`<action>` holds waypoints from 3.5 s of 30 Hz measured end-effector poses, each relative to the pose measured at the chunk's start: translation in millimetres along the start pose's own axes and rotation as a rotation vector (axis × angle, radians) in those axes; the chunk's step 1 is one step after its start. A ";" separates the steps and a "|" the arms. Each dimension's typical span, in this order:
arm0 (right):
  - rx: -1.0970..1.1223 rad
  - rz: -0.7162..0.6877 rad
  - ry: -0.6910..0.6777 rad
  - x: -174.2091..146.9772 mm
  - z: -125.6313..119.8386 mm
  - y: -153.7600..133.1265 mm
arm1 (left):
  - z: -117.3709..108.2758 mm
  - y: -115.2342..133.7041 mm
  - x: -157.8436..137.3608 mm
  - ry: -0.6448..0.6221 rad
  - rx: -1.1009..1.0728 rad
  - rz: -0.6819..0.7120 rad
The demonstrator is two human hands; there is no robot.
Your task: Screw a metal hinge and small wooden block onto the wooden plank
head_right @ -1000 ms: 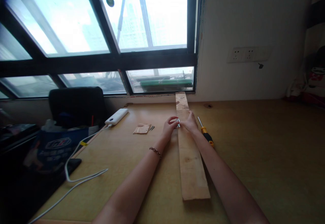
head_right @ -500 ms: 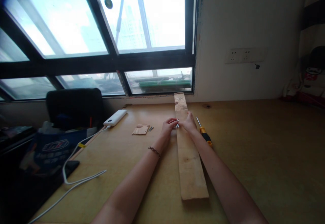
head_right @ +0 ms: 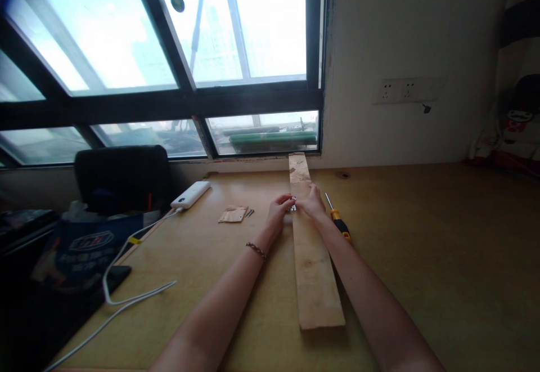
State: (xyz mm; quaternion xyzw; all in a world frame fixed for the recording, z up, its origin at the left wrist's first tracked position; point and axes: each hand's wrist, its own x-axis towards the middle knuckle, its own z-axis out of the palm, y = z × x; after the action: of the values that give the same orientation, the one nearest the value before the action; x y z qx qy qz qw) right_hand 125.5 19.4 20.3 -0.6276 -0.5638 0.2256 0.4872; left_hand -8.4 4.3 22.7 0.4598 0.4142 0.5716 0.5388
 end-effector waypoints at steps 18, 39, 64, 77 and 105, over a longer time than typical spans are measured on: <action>0.022 -0.026 0.028 -2.1 -0.4 -2.5 | -11.0 27.5 18.6 0.046 -0.262 0.081; 0.001 -0.011 0.002 -1.8 -1.8 0.1 | -31.9 14.9 -0.6 -0.407 0.144 -0.012; 0.053 0.009 -0.012 0.9 -0.6 0.8 | -20.1 7.9 -2.0 -0.345 0.094 -0.037; 0.033 -0.018 0.002 2.2 0.2 3.1 | -28.7 11.7 9.5 -0.094 -0.224 -0.081; 0.033 0.000 0.000 2.8 0.8 3.8 | -102.6 57.7 27.8 -0.084 1.357 -0.330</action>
State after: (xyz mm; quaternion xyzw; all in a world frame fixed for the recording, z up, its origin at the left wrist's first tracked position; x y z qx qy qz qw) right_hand 127.4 22.7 17.4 -0.6195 -0.5598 0.2349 0.4976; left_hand -121.7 29.9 56.8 0.6473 0.7231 0.0790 0.2279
